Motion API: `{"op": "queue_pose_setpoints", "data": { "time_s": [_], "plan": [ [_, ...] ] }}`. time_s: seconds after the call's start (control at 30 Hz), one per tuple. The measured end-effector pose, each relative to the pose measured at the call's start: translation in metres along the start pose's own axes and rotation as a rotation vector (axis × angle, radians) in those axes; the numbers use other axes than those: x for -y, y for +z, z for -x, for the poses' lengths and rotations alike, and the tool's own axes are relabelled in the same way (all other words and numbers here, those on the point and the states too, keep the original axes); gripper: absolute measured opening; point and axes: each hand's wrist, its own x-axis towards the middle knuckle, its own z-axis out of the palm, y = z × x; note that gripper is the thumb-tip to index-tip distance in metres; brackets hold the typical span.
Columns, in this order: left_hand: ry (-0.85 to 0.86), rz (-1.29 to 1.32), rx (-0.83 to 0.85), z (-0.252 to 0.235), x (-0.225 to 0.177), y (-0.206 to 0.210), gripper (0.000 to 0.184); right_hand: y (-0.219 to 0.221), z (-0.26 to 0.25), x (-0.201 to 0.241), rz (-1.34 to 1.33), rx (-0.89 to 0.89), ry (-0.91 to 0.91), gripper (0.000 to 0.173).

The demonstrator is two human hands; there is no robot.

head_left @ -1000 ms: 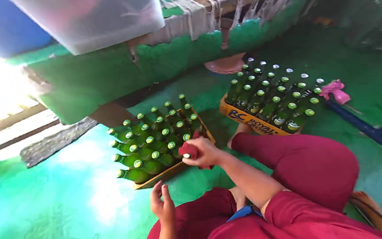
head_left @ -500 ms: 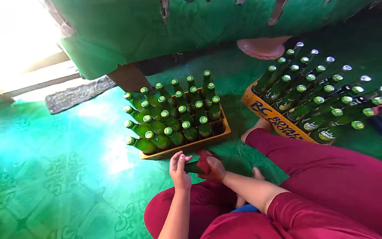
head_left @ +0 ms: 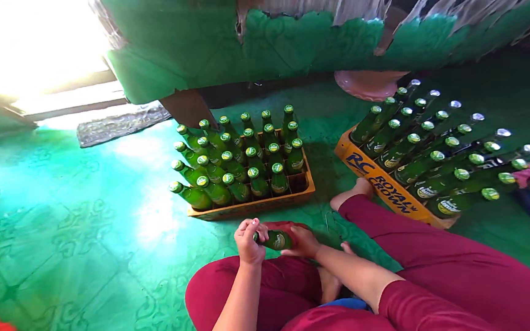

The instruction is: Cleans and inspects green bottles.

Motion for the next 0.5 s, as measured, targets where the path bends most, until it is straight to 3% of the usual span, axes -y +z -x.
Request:
{"op": "queue_pose_setpoints", "data": {
  "time_s": [0.1, 0.2, 0.3, 0.37, 0.5],
  "plan": [
    [0.022, 0.009, 0.016, 0.016, 0.0, 0.007, 0.035, -0.01, 0.009, -0.021, -0.04, 0.188, 0.156, 0.084],
    [0.119, 0.052, 0.051, 0.019, -0.009, 0.018, 0.031, -0.028, 0.006, -0.006, -0.688, 0.121, 0.376, 0.093],
    [0.228, 0.058, 0.256, 0.008, -0.028, 0.033, 0.023, -0.054, -0.002, 0.01, -1.194, 0.088, 0.447, 0.078],
    [0.265, 0.054, 0.442, 0.005, -0.034, 0.042, 0.02, -0.061, -0.004, 0.008, -1.2, 0.046, 0.429, 0.06],
    [0.344, -0.082, 0.651, 0.011, -0.03, 0.054, 0.023, -0.078, -0.018, 0.023, -0.729, 0.058, 0.715, 0.07]
  ]
}}
